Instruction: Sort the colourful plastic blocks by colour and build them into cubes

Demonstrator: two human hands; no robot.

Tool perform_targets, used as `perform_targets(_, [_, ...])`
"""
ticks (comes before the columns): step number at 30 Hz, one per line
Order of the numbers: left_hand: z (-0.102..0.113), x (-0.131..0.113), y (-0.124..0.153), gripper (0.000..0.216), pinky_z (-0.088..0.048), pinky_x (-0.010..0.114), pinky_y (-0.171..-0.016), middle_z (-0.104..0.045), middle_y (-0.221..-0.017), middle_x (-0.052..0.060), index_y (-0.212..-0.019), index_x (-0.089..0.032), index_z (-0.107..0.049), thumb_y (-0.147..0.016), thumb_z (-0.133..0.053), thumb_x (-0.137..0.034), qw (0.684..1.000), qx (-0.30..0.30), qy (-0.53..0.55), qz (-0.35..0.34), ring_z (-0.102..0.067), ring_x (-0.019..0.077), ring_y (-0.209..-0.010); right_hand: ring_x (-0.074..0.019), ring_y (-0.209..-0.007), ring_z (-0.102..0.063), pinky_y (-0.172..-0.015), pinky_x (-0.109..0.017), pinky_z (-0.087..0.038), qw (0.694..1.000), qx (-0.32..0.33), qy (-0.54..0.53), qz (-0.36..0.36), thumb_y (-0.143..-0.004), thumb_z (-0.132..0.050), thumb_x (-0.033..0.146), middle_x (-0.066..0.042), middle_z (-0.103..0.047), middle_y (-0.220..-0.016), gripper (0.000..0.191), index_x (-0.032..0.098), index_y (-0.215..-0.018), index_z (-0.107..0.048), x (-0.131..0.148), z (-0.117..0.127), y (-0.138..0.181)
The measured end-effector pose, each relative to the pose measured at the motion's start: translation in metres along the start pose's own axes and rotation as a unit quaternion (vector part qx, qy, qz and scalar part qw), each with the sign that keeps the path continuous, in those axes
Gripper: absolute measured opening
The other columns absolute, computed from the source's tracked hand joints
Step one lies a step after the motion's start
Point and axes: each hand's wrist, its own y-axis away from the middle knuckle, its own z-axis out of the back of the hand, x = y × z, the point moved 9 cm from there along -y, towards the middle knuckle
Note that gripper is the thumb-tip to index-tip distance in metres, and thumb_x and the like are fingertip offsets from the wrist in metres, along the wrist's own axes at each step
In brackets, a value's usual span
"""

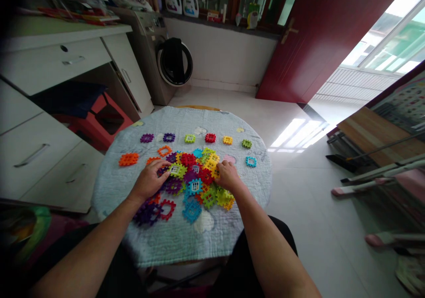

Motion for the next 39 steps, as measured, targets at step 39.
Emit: perform_targets(39, [-0.001, 0.003, 0.000, 0.027, -0.043, 0.041, -0.098, -0.065, -0.105, 0.008, -0.098, -0.018, -0.064, -0.079, -0.052, -0.033, 1.000, 0.020, 0.000, 0.015, -0.058, 0.0248, -0.104, -0.0144, -0.075, -0.058, -0.067, -0.027, -0.047, 0.886, -0.048, -0.412, -0.204, -0.062, -0.064, 0.029, -0.001, -0.058, -0.089, 0.042, 0.019, -0.100, -0.051, -0.108, 0.013, 0.005])
